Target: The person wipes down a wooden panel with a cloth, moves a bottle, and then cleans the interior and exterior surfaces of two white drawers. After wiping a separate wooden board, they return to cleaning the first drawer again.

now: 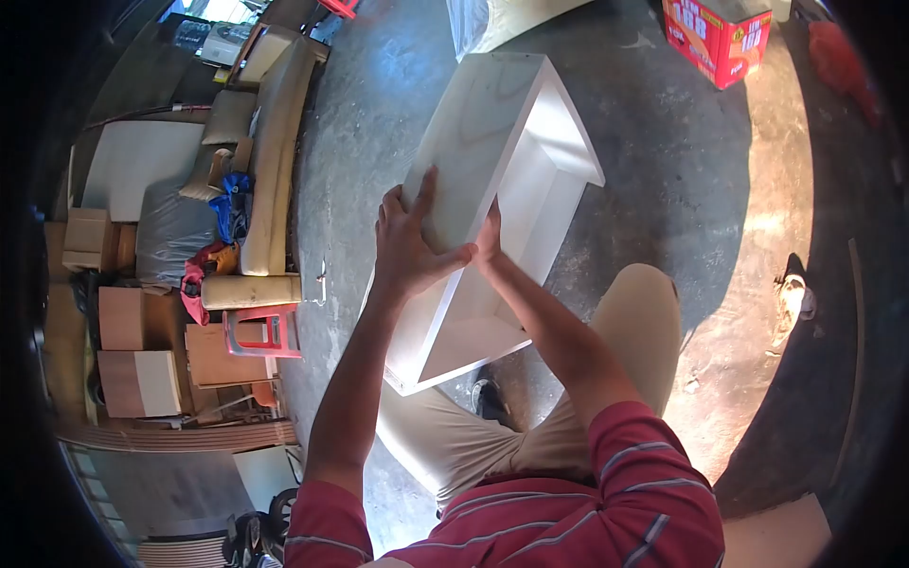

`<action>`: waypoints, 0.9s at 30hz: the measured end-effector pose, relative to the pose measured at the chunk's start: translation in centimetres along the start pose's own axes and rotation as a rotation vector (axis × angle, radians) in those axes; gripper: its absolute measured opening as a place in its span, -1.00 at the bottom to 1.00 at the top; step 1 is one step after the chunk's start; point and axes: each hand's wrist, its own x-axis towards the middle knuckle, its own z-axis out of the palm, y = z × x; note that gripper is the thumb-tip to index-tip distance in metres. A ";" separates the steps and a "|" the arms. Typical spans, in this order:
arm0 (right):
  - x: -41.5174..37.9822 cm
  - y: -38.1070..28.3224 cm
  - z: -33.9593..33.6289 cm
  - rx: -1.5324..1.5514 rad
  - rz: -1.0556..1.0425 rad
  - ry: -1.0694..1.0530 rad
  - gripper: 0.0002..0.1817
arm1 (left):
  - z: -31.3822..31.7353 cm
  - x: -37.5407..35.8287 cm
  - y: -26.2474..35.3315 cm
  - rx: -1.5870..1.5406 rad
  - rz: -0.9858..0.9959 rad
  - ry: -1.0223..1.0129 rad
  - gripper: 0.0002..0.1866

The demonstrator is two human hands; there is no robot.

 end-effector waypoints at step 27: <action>7.9 -2.1 7.1 -2.030 -0.977 -0.103 -0.57 | 1.1 4.0 -13.8 -0.624 -0.001 -0.180 0.04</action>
